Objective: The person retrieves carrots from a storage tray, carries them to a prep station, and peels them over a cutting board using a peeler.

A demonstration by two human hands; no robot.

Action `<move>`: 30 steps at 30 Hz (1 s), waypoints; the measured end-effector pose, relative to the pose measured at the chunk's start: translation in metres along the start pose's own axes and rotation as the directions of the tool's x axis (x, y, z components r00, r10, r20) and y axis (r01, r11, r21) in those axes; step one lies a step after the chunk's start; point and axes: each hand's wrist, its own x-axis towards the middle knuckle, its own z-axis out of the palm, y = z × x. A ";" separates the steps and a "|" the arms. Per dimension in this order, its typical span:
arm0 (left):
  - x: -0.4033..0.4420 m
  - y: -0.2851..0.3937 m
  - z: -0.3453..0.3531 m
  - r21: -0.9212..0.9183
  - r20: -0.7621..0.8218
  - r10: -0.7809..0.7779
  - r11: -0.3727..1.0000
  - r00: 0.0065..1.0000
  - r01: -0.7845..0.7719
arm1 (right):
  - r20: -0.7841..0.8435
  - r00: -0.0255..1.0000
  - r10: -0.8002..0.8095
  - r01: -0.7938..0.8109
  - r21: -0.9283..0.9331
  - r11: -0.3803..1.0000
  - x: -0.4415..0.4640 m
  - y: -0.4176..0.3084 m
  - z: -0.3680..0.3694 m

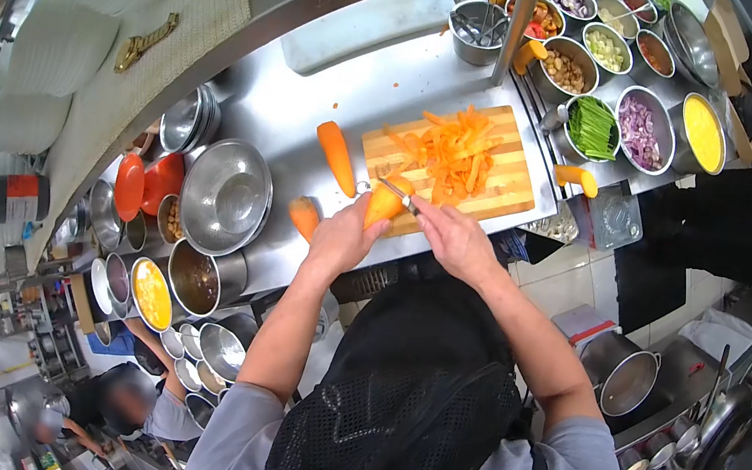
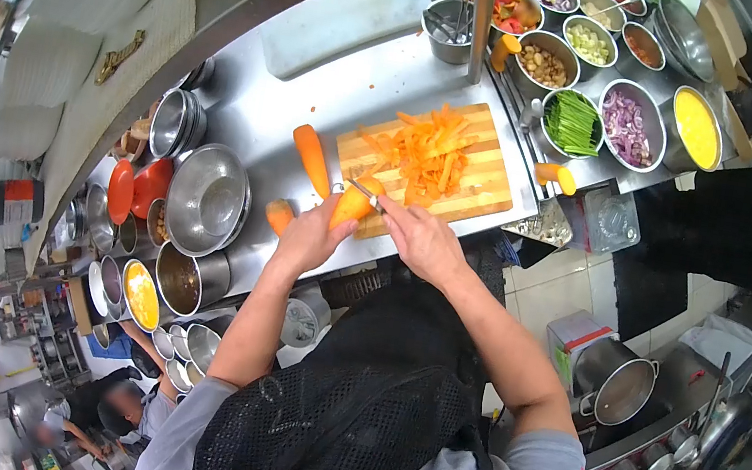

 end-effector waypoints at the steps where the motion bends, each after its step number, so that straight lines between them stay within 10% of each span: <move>1: -0.003 -0.002 0.004 0.024 -0.017 -0.001 1.000 1.000 0.002 | 0.019 0.999 0.050 -0.049 -0.032 0.998 -0.004 0.010 0.003; 23: -0.014 0.015 0.017 0.295 -0.207 0.117 0.954 0.971 -0.052 | 0.095 0.983 0.155 -0.137 -0.177 0.975 0.019 0.017 -0.020; 30: -0.022 0.019 0.019 0.336 -0.202 0.094 0.942 0.975 -0.021 | 0.050 0.998 -0.028 0.032 -0.078 0.996 0.026 0.013 -0.025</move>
